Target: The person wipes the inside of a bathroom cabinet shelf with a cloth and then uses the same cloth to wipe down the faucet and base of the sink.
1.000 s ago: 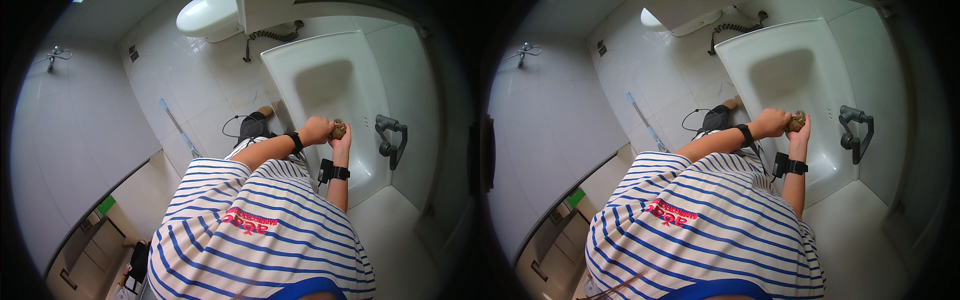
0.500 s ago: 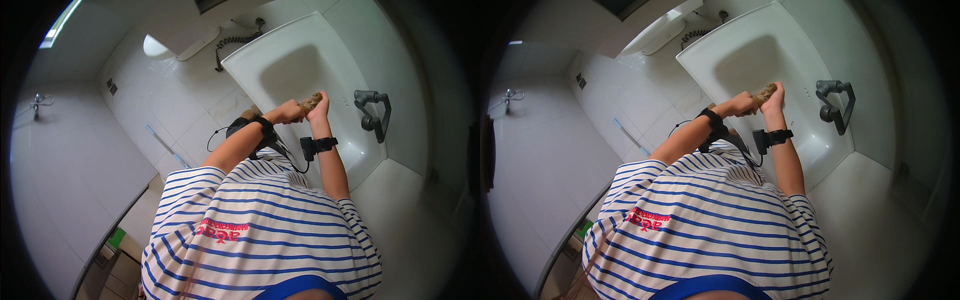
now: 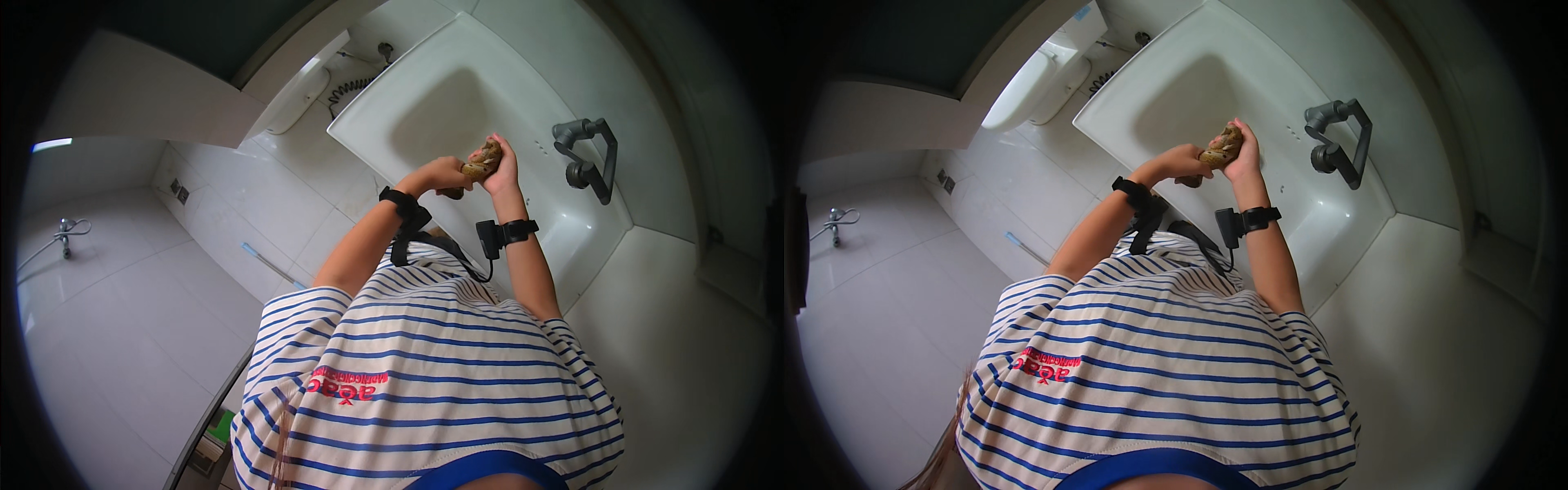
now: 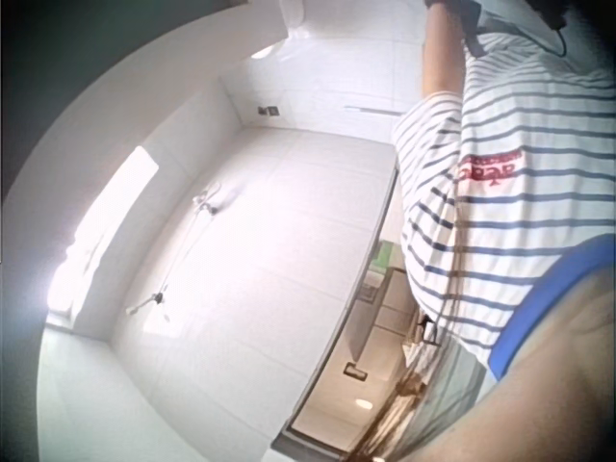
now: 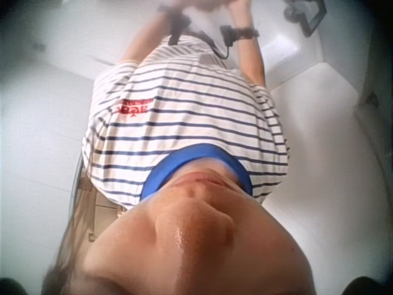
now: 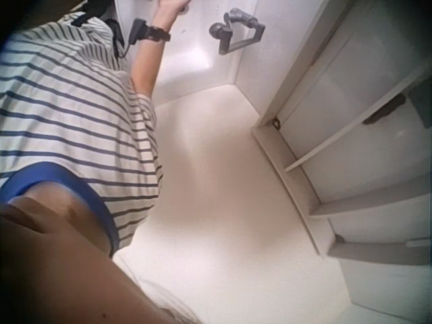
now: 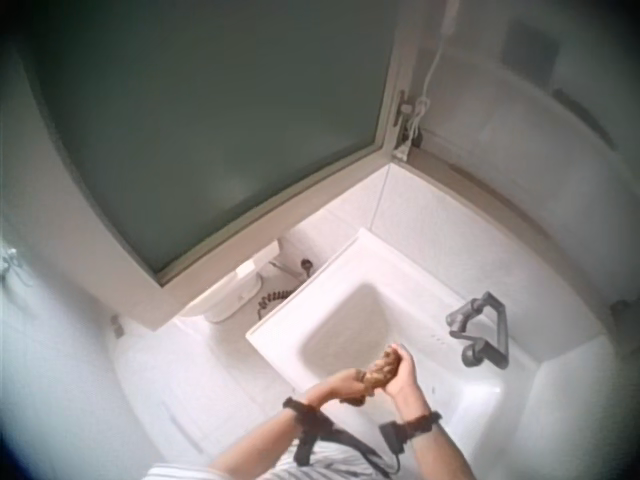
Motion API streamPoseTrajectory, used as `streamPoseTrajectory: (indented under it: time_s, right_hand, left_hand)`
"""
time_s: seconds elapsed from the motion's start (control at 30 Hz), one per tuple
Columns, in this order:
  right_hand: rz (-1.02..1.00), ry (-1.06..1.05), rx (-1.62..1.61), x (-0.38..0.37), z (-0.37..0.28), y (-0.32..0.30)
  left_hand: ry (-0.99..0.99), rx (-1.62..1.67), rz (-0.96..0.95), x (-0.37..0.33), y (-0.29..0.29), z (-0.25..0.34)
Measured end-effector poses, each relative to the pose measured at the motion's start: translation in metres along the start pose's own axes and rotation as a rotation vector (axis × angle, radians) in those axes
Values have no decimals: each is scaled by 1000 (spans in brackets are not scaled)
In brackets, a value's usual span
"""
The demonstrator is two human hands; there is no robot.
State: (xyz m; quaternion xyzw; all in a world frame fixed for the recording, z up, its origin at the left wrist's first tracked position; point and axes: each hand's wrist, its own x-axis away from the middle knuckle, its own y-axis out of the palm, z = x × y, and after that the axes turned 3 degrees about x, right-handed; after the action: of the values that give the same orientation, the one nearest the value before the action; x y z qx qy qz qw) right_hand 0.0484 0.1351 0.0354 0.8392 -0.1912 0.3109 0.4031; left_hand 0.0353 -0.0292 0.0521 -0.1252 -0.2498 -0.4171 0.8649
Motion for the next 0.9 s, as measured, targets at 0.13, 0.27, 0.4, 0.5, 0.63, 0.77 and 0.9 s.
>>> streamPoseTrajectory:
  time_s: [0.13,0.27,0.4,0.5,0.63,0.77,0.9]
  right_hand:
    - [-99,293,-222,4,-4,-19]
    - [245,354,-69,4,3,-35]
    - [271,443,-27,6,9,-8]
    - [-29,469,137,-25,34,-22]
    - [-195,485,202,-57,50,-75]
    - [181,407,179,-45,62,-37]
    - [264,228,203,-42,78,-4]
  left_hand:
    - [-50,-559,337,5,0,8]
    - [18,-907,615,5,1,-7]
    - [228,-1235,681,7,8,-15]
    - [309,-1483,666,4,33,-8]
    - [382,-1598,653,-6,65,-32]
    - [140,-1276,699,13,72,-56]
    - [10,-821,799,26,61,-70]
